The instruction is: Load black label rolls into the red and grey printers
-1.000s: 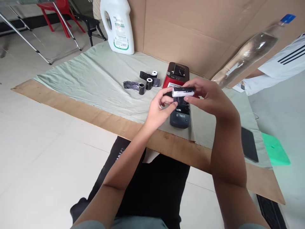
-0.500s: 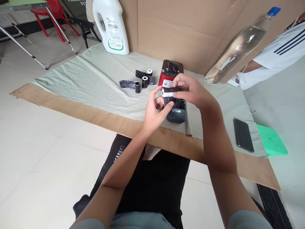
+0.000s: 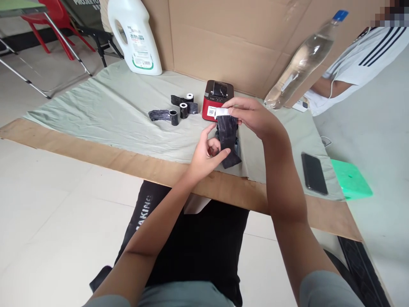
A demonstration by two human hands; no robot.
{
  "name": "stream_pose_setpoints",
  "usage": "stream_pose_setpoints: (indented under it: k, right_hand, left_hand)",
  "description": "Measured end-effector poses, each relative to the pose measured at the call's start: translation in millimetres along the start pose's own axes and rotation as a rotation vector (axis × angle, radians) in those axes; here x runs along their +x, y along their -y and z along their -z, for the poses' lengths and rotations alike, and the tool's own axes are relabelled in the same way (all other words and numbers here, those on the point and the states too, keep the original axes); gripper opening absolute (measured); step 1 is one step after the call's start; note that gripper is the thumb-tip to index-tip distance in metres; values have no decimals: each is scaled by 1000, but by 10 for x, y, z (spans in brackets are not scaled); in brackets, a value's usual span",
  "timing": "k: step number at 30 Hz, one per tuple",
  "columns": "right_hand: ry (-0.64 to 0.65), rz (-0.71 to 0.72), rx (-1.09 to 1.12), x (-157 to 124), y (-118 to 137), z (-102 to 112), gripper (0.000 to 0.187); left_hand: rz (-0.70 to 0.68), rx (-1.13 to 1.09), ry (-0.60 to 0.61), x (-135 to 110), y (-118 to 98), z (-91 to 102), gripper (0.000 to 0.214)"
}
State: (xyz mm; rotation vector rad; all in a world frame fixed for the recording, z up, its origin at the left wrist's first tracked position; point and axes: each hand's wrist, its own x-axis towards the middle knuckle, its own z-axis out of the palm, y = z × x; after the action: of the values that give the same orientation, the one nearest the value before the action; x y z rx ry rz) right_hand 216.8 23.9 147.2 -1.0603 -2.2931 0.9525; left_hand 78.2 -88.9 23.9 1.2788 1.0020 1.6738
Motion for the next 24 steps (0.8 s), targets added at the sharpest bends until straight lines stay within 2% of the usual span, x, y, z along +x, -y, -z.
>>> stream_pose_setpoints:
  k: [2, 5, 8, 14, 16, 19, 24]
  right_hand:
    - [38, -20, 41, 3, -46, 21, 31]
    - [90, -49, 65, 27, -159, 55, 34]
    - [118, -69, 33, 86, -337, 82, 32]
    - [274, -156, -174, 193, -598, 85, 28]
    - [312, -157, -256, 207, -599, 66, 27]
    - [282, -132, -338, 226, -583, 14, 32]
    - [248, -113, -433, 254, -612, -119, 35]
  left_hand:
    - [91, 31, 37, -28, 29, -25, 37]
    - [222, 47, 99, -63, 16, -25, 48]
    - [270, 33, 138, -87, -28, 2, 55]
    - [452, -64, 237, -161, -67, 2, 60]
    - [483, -89, 291, -183, -76, -25, 60]
    - [495, -94, 333, -193, -84, -62, 58]
    - [501, -118, 293, -177, -56, -70, 54]
